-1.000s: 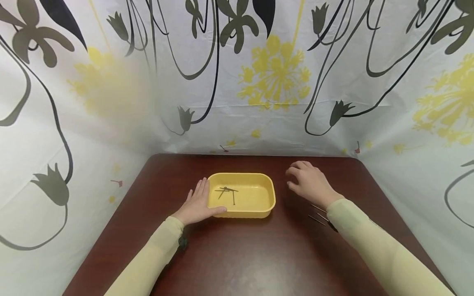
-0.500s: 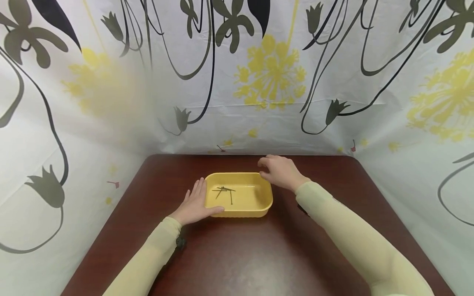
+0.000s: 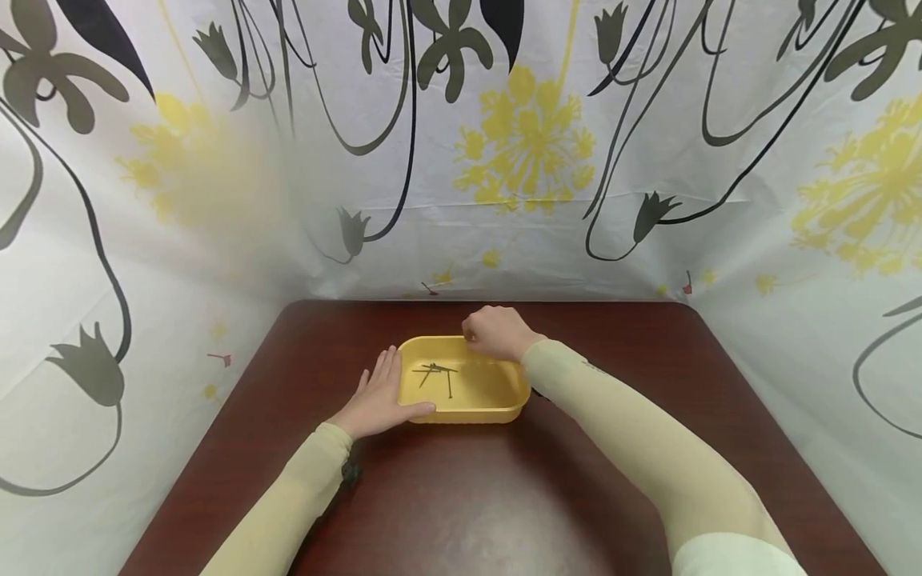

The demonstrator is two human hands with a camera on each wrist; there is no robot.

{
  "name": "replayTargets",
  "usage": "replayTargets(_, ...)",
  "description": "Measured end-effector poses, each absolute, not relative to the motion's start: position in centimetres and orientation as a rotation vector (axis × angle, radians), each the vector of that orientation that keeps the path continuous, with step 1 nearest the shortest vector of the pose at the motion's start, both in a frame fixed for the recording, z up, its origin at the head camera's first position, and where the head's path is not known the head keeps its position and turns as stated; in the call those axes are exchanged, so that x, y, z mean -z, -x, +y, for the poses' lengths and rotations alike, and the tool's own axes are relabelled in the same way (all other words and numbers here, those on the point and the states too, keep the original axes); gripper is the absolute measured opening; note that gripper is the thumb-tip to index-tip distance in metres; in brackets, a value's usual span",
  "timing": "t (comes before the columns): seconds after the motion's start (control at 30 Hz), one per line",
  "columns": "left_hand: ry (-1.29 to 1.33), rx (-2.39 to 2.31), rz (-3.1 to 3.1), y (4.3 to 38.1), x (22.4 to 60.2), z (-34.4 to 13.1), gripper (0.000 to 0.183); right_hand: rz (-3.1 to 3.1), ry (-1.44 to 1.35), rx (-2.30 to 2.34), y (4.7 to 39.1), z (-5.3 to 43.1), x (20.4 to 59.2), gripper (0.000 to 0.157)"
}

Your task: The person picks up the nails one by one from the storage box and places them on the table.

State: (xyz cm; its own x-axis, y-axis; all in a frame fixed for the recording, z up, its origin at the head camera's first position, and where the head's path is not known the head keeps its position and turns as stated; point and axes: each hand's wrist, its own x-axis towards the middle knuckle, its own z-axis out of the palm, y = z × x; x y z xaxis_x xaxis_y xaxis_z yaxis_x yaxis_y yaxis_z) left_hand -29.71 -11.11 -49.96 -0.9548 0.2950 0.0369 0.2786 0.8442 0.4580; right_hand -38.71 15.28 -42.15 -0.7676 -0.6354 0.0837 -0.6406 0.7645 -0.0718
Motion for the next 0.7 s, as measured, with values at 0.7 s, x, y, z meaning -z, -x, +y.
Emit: replayTargets(0.7,-0.486,-0.731,2.98,29.8,50.2,-11.1,0.128,-2.974,-1.073,0.103,39.6,8.9,45.8,0.051)
